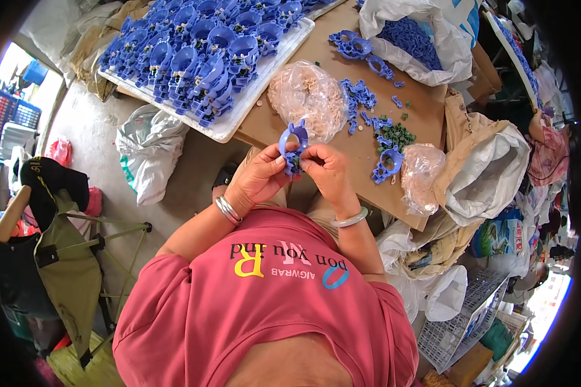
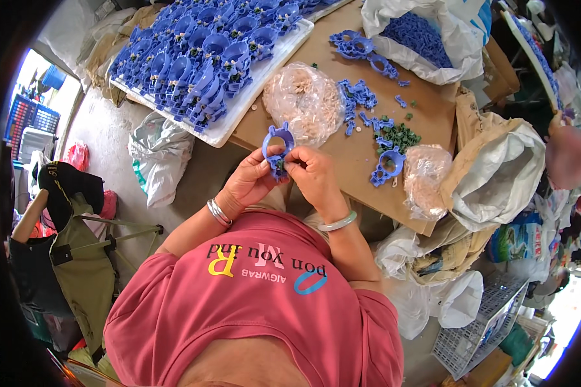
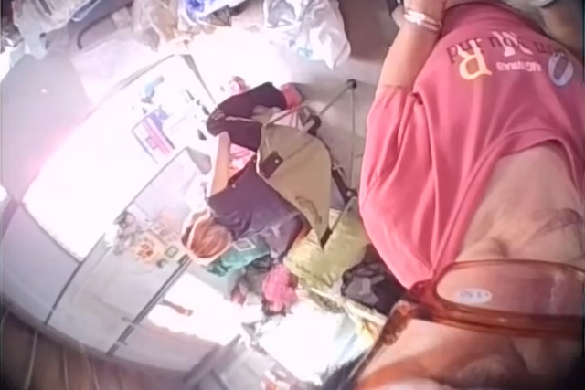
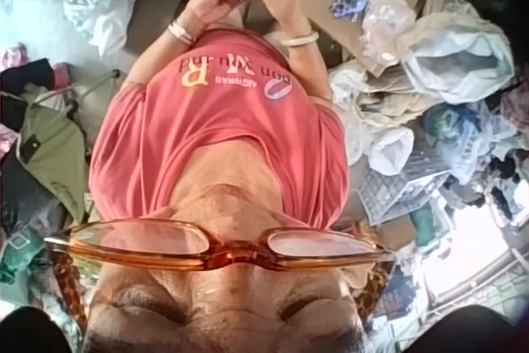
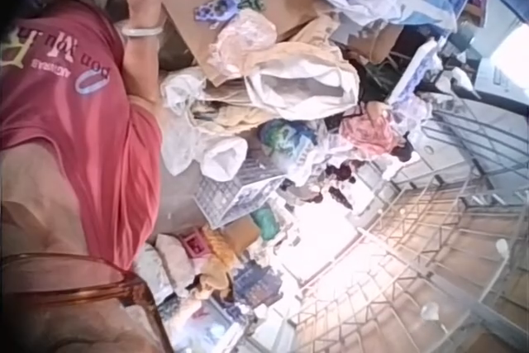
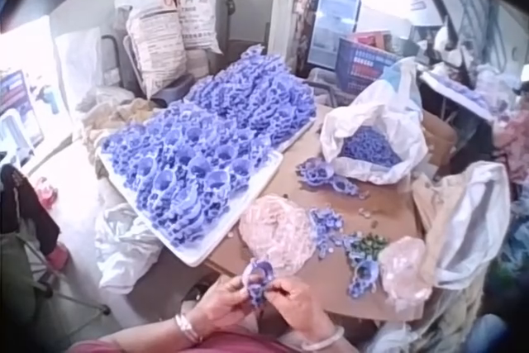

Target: The person fits small green plastic bits into larger blue plastic rings by hand, assembling the components at a workbench.

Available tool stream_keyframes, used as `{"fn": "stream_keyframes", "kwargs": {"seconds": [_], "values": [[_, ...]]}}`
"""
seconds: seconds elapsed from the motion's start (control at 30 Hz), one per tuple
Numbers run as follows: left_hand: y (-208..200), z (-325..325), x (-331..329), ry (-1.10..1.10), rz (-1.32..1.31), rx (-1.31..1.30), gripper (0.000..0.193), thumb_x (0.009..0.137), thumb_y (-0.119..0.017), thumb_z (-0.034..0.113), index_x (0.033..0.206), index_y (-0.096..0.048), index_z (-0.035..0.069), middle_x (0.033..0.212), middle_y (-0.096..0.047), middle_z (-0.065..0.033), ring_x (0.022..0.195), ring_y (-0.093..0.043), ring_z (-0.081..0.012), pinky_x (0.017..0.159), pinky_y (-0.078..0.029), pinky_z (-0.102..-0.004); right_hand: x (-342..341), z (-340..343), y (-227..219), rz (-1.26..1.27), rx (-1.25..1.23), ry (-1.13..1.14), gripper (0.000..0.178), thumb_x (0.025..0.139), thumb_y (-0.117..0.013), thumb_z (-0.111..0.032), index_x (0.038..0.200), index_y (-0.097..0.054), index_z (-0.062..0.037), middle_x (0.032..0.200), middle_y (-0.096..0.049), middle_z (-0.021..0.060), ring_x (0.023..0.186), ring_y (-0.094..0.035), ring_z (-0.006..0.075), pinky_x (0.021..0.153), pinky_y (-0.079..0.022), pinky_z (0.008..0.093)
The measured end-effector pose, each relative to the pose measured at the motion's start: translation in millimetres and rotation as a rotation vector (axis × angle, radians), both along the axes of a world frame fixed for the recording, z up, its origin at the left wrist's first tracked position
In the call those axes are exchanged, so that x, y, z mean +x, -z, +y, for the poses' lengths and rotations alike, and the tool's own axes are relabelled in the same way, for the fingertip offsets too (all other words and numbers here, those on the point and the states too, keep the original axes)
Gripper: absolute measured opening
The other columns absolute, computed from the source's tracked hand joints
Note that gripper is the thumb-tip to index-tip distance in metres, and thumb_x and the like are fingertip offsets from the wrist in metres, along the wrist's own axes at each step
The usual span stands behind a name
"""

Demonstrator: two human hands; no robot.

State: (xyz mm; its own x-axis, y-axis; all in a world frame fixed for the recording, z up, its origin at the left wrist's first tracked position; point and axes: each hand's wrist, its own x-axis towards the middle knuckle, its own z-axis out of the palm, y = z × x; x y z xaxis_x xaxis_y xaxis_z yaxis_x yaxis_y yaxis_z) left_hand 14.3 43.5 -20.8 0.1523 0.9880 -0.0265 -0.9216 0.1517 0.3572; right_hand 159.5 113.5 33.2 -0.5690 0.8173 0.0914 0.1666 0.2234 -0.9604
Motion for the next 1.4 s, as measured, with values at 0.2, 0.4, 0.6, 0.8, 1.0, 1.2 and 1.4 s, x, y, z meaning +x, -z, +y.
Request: {"fn": "stream_keyframes", "kwargs": {"seconds": [0.2,0.4,0.6,0.8,1.0,1.2,1.4], "values": [[-3.4,-0.7,2.0,-0.015,0.042,0.032,0.034,0.084,-0.054,0.011,0.116,-0.047,0.005,0.109,-0.053,-0.0067,0.097,-0.052,-0.0165,0.083,-0.044,-0.0352,1.5,-0.3,4.1,0.005,0.006,-0.010,0.009,0.070,-0.060,0.002,0.079,-0.058,0.0011,0.071,-0.059,0.0079,0.064,-0.056,0.0132,0.057,-0.045,0.0255],[-4.3,0.3,2.4,-0.027,0.042,0.053,0.035,0.085,-0.053,0.012,0.118,-0.046,0.004,0.110,-0.053,-0.0074,0.099,-0.052,-0.0179,0.084,-0.044,-0.0360,-6.4,-6.6,-2.3,-0.039,0.177,0.049,0.007,0.069,-0.061,0.000,0.075,-0.057,-0.0009,0.067,-0.056,0.0104,0.061,-0.056,0.0218,0.055,-0.044,0.0303],[-11.1,0.1,-0.2,-0.029,-0.063,-0.010,0.038,0.085,-0.053,0.016,0.120,-0.042,0.004,0.110,-0.052,-0.0083,0.100,-0.053,-0.0190,0.087,-0.043,-0.0371,-4.9,-6.0,-2.4,-0.007,0.233,0.076,0.010,0.067,-0.061,-0.002,0.076,-0.057,-0.0049,0.072,-0.054,0.0084,0.068,-0.052,0.0262,0.059,-0.041,0.0340],[-6.7,1.3,-1.9,-0.058,-0.063,-0.052,0.038,0.086,-0.052,0.020,0.118,-0.043,0.004,0.108,-0.053,-0.0064,0.097,-0.053,-0.0163,0.085,-0.044,-0.0322,-6.0,-9.0,-13.3,-0.056,0.852,-0.072,0.016,0.064,-0.065,-0.007,0.080,-0.060,-0.0072,0.082,-0.054,0.0054,0.076,-0.051,0.0253,0.067,-0.041,0.0366],[-7.0,-1.0,-3.0,-0.029,-0.065,-0.053,0.035,0.087,-0.050,0.018,0.117,-0.044,0.003,0.106,-0.053,-0.0064,0.093,-0.054,-0.0168,0.082,-0.046,-0.0320,-4.2,-8.9,-15.6,-0.191,0.856,-0.131,0.017,0.068,-0.065,-0.007,0.085,-0.061,-0.0061,0.086,-0.054,0.0065,0.082,-0.051,0.0255,0.070,-0.041,0.0359],[0.6,-3.4,-10.0,-0.028,-0.042,-0.019,0.041,0.084,-0.055,0.022,0.118,-0.043,0.004,0.117,-0.048,-0.0183,0.093,-0.057,-0.0293,0.079,-0.048,-0.0406,8.4,28.1,21.3,-0.119,0.676,0.189,0.015,0.070,-0.058,-0.002,0.085,-0.058,-0.0026,0.085,-0.055,0.0124,0.081,-0.051,0.0318,0.072,-0.042,0.0377],[6.0,-4.1,-11.0,-0.020,-0.041,-0.039,0.046,0.082,-0.057,0.023,0.120,-0.041,0.005,0.122,-0.044,-0.0204,0.094,-0.056,-0.0301,0.080,-0.048,-0.0420,-16.1,68.4,14.7,-0.215,0.776,0.135,0.019,0.071,-0.051,0.000,0.089,-0.059,-0.0020,0.092,-0.058,0.0145,0.087,-0.053,0.0314,0.074,-0.043,0.0389]]}}
